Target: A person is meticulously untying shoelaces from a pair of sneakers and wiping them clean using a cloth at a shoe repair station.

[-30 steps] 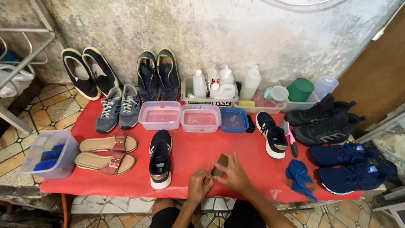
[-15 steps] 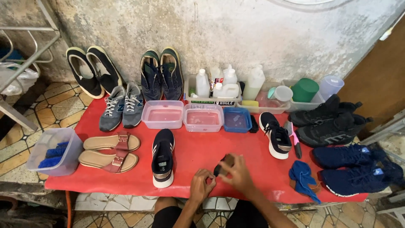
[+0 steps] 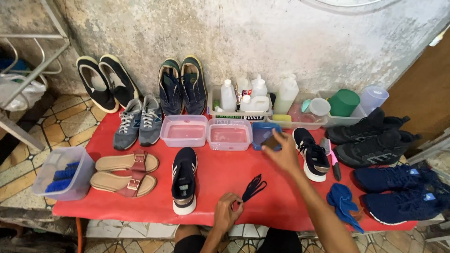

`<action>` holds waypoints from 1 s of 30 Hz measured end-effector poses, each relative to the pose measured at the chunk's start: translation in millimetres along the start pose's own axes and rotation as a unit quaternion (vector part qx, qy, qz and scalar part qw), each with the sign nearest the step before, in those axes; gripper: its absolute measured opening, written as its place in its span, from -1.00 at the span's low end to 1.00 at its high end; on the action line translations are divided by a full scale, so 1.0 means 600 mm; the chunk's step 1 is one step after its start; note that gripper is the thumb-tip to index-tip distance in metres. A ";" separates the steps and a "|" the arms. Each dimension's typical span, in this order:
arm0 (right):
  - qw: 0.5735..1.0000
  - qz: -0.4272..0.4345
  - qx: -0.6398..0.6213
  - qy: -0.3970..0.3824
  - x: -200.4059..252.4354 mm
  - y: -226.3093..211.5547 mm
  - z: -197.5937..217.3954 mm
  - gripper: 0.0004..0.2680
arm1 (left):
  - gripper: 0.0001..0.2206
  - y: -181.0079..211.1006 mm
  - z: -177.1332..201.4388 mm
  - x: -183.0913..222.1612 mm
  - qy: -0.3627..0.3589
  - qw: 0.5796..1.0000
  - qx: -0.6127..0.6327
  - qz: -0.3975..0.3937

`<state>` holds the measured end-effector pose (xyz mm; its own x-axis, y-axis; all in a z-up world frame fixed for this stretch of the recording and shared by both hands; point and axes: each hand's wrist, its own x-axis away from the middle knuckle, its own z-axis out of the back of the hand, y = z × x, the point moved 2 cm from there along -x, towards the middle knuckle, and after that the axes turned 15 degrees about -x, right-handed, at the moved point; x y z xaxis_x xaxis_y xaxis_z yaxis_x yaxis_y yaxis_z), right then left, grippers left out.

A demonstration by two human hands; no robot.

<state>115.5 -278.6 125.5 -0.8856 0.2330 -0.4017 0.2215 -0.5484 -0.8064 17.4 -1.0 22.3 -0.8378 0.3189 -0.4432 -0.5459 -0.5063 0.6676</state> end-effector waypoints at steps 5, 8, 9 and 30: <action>0.990 -0.046 0.136 -0.007 -0.103 0.037 0.001 -0.43 | -0.97 -0.010 -0.003 0.001 -0.005 1.000 -0.001 0.005; 0.980 -0.028 0.191 -0.050 -0.133 0.076 -0.019 -0.45 | -0.97 -0.008 -0.002 0.001 -0.008 1.000 0.009 0.018; 0.973 -0.033 0.214 -0.075 -0.141 0.086 -0.028 -0.43 | -0.97 -0.009 0.001 0.000 -0.005 0.999 0.021 0.031; 0.986 -0.149 -0.008 -0.068 0.068 -0.162 0.004 -0.55 | -0.89 -0.011 0.003 0.000 0.014 1.000 0.014 -0.006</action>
<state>56.7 -217.7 188.6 -0.9586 0.2719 -0.0849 -0.0517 -0.4592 -0.8868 20.9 3.7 19.1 -0.8308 0.3021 -0.4675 -0.5562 -0.4806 0.6780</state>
